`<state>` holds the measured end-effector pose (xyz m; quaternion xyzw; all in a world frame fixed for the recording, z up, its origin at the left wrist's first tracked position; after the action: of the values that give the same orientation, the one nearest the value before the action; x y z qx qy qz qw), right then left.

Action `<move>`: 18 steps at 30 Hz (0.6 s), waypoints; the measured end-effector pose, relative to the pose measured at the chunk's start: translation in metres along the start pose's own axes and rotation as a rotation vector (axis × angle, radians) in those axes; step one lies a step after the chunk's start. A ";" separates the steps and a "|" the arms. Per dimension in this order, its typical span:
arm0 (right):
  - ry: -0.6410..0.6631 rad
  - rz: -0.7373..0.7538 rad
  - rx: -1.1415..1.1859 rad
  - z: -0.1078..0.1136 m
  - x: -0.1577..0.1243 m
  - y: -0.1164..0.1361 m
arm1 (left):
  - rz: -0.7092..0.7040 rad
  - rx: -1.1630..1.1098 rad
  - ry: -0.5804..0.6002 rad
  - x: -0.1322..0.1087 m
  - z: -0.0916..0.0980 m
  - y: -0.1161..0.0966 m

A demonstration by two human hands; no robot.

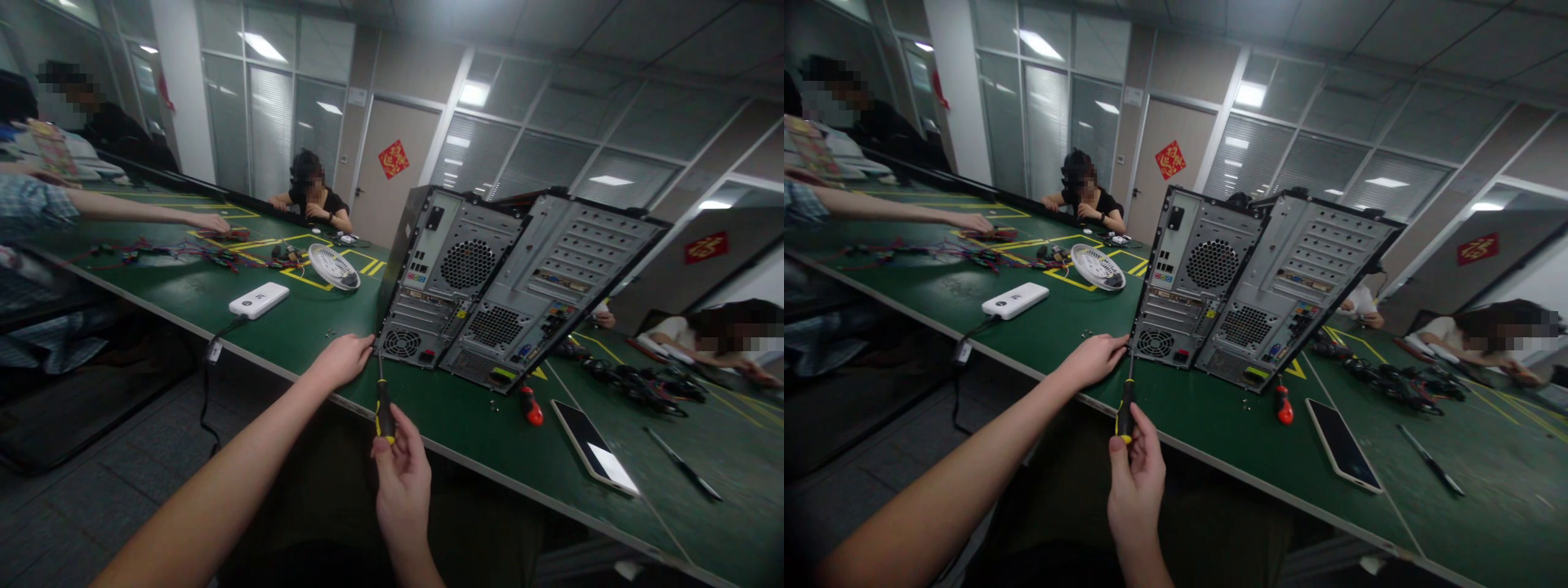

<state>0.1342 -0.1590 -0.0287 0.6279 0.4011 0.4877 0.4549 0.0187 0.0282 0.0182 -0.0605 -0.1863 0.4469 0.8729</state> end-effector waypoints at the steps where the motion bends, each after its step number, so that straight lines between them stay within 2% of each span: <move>1: 0.007 -0.003 0.025 -0.001 0.000 0.000 | 0.002 0.001 0.000 0.000 0.000 0.000; 7: 0.006 -0.029 0.120 -0.006 0.000 0.002 | 0.008 0.014 -0.001 0.000 -0.002 0.002; 18: 0.019 -0.019 0.042 -0.002 0.000 0.001 | 0.012 0.002 0.001 -0.001 -0.001 0.001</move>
<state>0.1320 -0.1593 -0.0279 0.6286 0.4215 0.4809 0.4426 0.0179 0.0282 0.0174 -0.0610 -0.1852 0.4523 0.8703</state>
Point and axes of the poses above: each hand's wrist, its own x-axis towards the middle knuckle, its own z-axis out of the back of the hand, y = z × x, the point moved 4 cm from there along x, towards the middle knuckle, and after that the axes turned 9 degrees about y, right-handed, at the moved point
